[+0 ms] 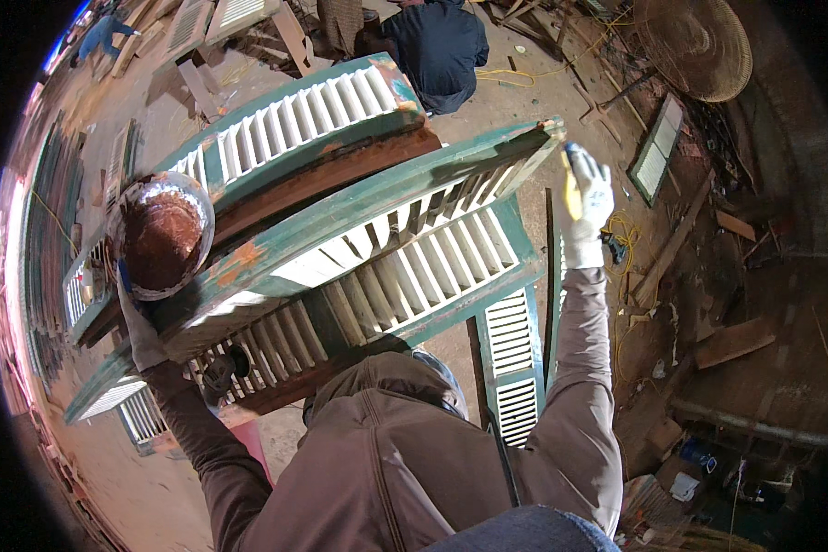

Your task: The person uses a power sander to smooth the surface of a green wooden shutter, then applies a brown paste with a putty knife to fill gaps and imperfections. The person works on the shutter while standing in a cluttered workshop.

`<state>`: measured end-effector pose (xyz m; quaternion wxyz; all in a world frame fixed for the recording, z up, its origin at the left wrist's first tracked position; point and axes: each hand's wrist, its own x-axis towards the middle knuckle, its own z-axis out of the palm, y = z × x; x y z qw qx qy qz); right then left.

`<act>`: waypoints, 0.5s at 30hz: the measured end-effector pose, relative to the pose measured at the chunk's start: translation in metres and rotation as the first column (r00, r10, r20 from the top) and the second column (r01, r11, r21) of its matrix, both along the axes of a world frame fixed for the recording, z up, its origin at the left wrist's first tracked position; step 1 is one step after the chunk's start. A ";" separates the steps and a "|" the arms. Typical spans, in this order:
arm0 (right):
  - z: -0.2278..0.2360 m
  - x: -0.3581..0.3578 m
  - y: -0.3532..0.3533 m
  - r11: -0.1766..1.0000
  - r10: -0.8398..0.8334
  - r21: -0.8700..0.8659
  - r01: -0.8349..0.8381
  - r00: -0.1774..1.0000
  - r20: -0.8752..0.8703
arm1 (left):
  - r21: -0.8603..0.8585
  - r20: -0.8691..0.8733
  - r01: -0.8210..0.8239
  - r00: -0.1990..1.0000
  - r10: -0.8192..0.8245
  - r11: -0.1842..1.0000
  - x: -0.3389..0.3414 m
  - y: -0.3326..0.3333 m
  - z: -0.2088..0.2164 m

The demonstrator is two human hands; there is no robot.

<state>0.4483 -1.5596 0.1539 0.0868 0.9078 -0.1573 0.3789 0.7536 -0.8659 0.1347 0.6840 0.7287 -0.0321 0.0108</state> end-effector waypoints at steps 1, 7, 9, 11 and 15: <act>-0.005 0.000 -0.022 0.987 0.005 -0.164 -0.001 1.000 0.023 | -0.049 -0.059 -0.009 0.998 0.006 0.999 -0.004 -0.014 0.008; 0.022 0.030 -0.037 0.979 -0.031 0.200 0.040 0.998 -0.049 | -0.106 -0.137 -0.020 0.991 0.005 0.994 -0.003 -0.012 0.010; 0.036 0.041 -0.027 0.953 -0.064 0.281 0.113 0.982 -0.178 | 0.004 -0.048 -0.013 0.999 0.013 1.000 -0.002 0.005 0.001; 0.037 0.038 -0.023 0.951 -0.040 0.287 0.116 0.966 -0.256 | -0.062 -0.122 -0.056 0.991 0.048 0.997 -0.013 -0.021 0.017; 0.022 0.033 -0.042 0.868 0.107 0.495 -0.024 0.984 -0.140 | -0.133 -0.206 -0.139 0.972 0.110 0.981 -0.022 -0.040 0.033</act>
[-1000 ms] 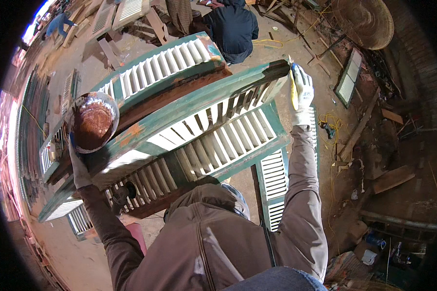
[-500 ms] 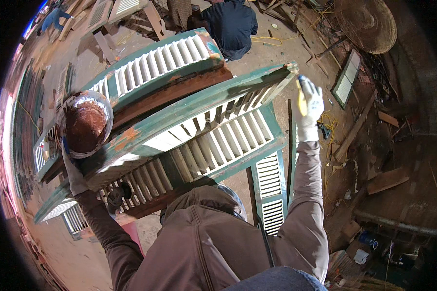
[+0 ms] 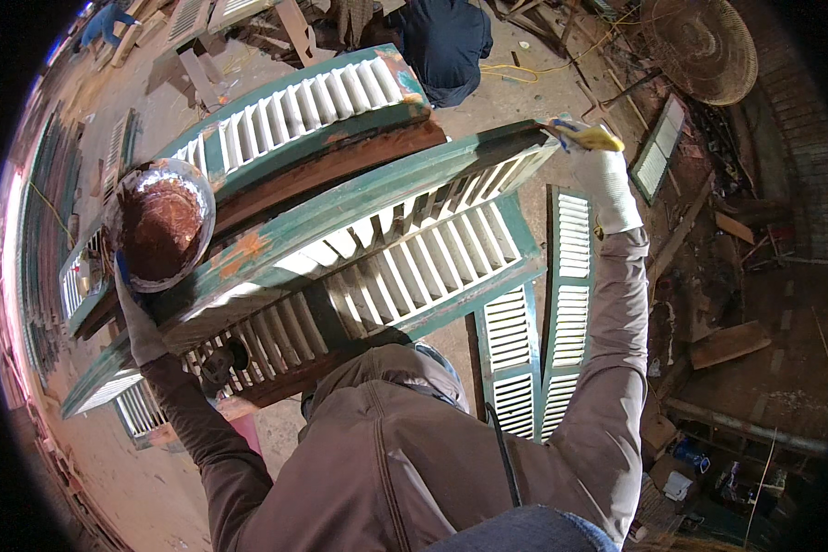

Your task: The person uses a power sander to smooth the surface of a green wooden shutter, then applies a brown paste with a putty knife to fill gaps and imperfections. The person works on the shutter while standing in a cluttered workshop.

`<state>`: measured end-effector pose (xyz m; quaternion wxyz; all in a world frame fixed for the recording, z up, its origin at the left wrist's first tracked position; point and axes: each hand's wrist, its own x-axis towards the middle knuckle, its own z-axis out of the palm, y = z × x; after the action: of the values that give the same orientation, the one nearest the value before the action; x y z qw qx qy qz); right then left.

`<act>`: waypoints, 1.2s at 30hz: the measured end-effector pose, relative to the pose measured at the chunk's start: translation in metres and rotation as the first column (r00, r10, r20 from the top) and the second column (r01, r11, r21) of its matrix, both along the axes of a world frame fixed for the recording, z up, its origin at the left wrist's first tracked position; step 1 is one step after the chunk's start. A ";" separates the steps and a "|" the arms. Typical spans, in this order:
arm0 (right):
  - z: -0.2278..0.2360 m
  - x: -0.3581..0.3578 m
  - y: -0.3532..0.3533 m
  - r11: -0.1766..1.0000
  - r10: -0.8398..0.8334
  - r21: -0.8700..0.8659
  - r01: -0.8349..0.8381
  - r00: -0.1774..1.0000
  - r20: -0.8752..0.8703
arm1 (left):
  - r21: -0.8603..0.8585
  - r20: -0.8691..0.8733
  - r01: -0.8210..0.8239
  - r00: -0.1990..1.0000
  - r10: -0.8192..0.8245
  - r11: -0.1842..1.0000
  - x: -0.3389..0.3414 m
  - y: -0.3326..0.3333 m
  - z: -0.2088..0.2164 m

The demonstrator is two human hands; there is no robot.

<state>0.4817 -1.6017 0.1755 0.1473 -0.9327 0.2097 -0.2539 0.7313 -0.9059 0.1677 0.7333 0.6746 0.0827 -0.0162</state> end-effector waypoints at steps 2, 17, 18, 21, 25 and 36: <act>-0.027 -0.007 -0.045 0.990 -0.043 0.138 0.014 0.977 0.211 | 0.003 0.024 0.027 0.999 -0.027 1.000 0.001 -0.003 0.000; 0.018 0.013 -0.011 0.924 0.019 -0.379 -0.060 0.994 -0.110 | 0.041 0.074 0.019 0.997 -0.022 0.999 0.011 0.015 -0.018; 0.006 0.013 -0.035 0.992 -0.002 -0.124 -0.005 0.998 -0.055 | 0.051 0.081 0.008 0.997 -0.012 0.999 0.010 0.015 -0.019; 0.039 0.025 -0.031 0.983 0.017 -0.177 -0.041 0.991 -0.135 | 0.097 0.106 0.011 0.994 -0.022 0.995 0.007 0.040 -0.027; 0.027 0.015 -0.099 0.816 -0.073 -0.552 -0.171 0.917 -0.393 | -0.003 0.076 0.071 0.995 -0.070 0.997 0.010 0.016 -0.020; 0.057 0.077 -0.056 0.881 -0.192 -0.448 -0.155 0.747 -0.636 | -0.016 0.126 0.050 0.991 -0.048 0.999 0.006 0.021 -0.025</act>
<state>0.5591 -1.6573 0.2321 -0.1717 -0.9656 0.1891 0.0495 0.7374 -0.8846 0.1428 0.7430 0.6689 0.0198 0.0075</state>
